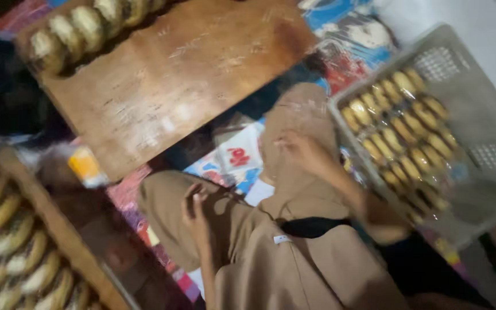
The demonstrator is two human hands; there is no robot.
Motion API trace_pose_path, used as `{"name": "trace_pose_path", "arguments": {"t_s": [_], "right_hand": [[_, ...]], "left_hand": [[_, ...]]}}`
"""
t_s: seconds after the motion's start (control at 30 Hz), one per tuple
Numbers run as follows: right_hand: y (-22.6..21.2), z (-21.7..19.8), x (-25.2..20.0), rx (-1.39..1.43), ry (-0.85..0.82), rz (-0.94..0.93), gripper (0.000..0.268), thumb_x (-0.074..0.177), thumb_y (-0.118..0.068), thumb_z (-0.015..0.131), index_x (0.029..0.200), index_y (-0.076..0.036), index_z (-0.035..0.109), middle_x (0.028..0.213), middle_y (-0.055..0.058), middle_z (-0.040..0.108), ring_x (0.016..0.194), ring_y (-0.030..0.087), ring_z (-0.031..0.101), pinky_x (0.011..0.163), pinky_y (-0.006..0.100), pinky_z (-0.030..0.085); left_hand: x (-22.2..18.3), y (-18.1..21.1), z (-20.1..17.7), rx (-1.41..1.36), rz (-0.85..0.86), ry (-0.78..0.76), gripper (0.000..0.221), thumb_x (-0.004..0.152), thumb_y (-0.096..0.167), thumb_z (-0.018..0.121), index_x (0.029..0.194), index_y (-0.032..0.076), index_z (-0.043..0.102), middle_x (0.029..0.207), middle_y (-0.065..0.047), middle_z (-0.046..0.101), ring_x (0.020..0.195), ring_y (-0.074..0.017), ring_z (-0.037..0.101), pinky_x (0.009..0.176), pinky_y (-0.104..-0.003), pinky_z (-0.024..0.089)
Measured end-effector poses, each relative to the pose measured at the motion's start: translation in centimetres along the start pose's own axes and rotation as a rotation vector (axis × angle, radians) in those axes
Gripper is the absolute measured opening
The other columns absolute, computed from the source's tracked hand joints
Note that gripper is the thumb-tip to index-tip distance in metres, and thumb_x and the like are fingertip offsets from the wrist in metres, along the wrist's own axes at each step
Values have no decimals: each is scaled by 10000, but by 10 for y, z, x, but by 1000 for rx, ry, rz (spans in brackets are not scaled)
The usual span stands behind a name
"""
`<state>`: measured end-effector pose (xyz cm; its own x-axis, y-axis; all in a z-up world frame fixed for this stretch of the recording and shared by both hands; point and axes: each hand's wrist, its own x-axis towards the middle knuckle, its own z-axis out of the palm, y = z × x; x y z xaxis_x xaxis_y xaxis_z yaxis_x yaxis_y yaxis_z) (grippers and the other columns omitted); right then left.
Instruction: The person sits on the floor and individually wraps chocolate-topped pastries in clear plastic bags. They pick each pastry from a wooden board, place it into a bag, and set the sealed bag into a nearby basket.
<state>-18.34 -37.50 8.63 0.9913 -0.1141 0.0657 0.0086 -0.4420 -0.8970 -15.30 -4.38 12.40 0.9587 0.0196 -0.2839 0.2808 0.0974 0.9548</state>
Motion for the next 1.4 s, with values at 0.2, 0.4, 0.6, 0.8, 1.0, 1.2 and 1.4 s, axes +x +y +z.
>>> {"name": "trace_pose_path", "arguments": {"t_s": [0.2, 0.4, 0.6, 0.8, 1.0, 1.2, 1.4], "right_hand": [[122, 176, 122, -809, -98, -49, 181, 839, -111, 656, 955, -26, 766, 959, 234, 735, 904, 391, 721, 785, 500, 568], [132, 192, 119, -938, -369, 47, 134, 839, -158, 668, 853, -65, 765, 979, 217, 742, 937, 360, 720, 820, 510, 566], [49, 130, 65, -693, -256, -424, 159, 797, -203, 670, 895, -113, 757, 1040, 104, 718, 1085, 316, 666, 1068, 534, 403], [-13, 2, 69, -961, 55, -529, 619, 823, -343, 636, 1392, -173, 462, 1455, 168, 474, 1335, 379, 480, 1141, 608, 241], [-50, 8, 131, -275, -414, -416, 900, 841, -521, 788, 1539, -105, 400, 1562, 183, 439, 1320, 332, 401, 1126, 487, 280], [-36, -92, 352, -627, -239, 255, 1166, 629, -497, 863, 1645, -238, 354, 1571, 103, 540, 1350, 308, 562, 1111, 451, 434], [39, -136, 444, -834, -25, -337, 964, 470, -562, 972, 1352, -345, 648, 1673, 122, 313, 1559, 453, 172, 1193, 706, 107]], "left_hand": [[-26, -12, -18, -113, -36, 105, 301, 978, 148, 666, 1226, -22, 654, 1077, -118, 691, 986, -186, 640, 865, -379, 576], [17, -80, 0, 100, 61, -8, 345, 967, 147, 695, 1256, -32, 639, 1169, -138, 694, 1047, -203, 660, 902, -351, 570], [126, -79, 79, 414, -130, -279, 369, 951, 233, 751, 1220, -2, 661, 1044, -148, 753, 977, -264, 733, 843, -369, 578], [50, -2, 178, 762, 1060, -533, 556, 917, 175, 694, 1464, 120, 606, 1548, -109, 610, 1511, -297, 495, 1266, -574, 357], [128, 28, 174, -688, 162, -146, 691, 925, 381, 665, 1511, 245, 327, 1558, 4, 294, 1417, -279, 368, 1139, -474, 375], [216, 22, 72, -1156, -49, 143, 504, 1004, 451, 705, 1280, 64, 536, 1192, -145, 638, 1094, -277, 634, 988, -466, 503], [200, 35, 51, -1221, -213, 370, 633, 795, 534, 722, 1269, 149, 557, 1316, -180, 599, 1286, -342, 570, 1082, -639, 427]]}}
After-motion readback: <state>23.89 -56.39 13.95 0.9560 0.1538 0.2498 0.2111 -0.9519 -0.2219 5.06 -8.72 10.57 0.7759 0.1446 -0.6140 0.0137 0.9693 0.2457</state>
